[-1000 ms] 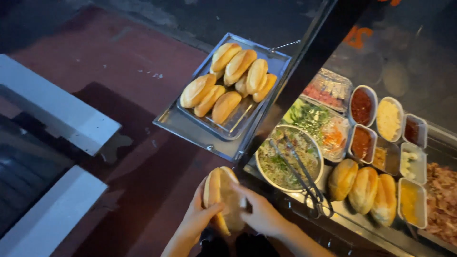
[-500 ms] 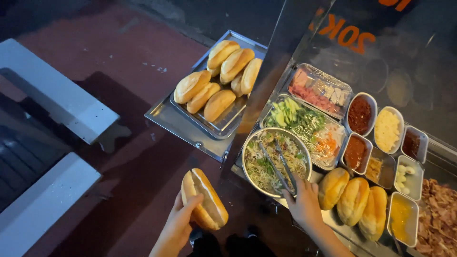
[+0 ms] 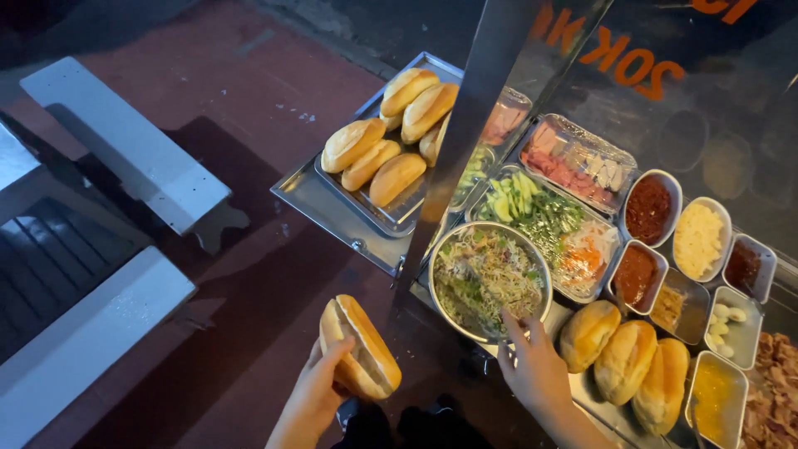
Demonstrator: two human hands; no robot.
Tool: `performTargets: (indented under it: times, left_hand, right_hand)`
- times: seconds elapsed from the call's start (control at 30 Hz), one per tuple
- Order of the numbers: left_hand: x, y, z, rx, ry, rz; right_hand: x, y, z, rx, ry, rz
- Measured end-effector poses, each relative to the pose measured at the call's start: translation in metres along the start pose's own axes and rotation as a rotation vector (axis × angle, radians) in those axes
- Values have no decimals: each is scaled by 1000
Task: The person prepares sandwiches at a food stall. They use scissors to cut baguettes, fill them with shredded vegetables using tongs, and place the finished sandwiches on a metal tray. The person also retrieves a tray from a rack inside the shop.
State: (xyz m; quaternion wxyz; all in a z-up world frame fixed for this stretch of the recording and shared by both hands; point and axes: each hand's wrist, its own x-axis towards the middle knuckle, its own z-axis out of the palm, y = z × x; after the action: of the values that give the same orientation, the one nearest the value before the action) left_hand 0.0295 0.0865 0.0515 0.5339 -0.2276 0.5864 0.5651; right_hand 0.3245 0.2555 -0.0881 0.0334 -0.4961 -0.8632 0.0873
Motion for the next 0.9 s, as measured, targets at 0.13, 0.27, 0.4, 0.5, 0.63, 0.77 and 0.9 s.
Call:
performTargets:
  times: [0.13,0.27,0.4,0.5,0.63,0.77,0.9]
  left_hand:
    - [-7,3,-2,33,9,5]
    - [16,-7,-16,-14,26,45]
    - [9,-11,-13,19,57,-5]
    - [0,-10,-4,72,31,-21]
    - [8,-11,-1,35,22,-35]
    - [16,-10,-6,72,5,-1]
    - [23,-13,-15,68,2,2]
  right_hand:
    - [4,-9,-8,71,47,36]
    - [0,-10,-12,220,-5,231]
    - [11,-20,-23,308,-148,298]
    - [19,-15,-5,226,-79,163]
    - [14,-19,-22,307,-14,138]
    - [-7,-19,-45,421,91,173]
    - [-23,-18,-71,396,133,236]
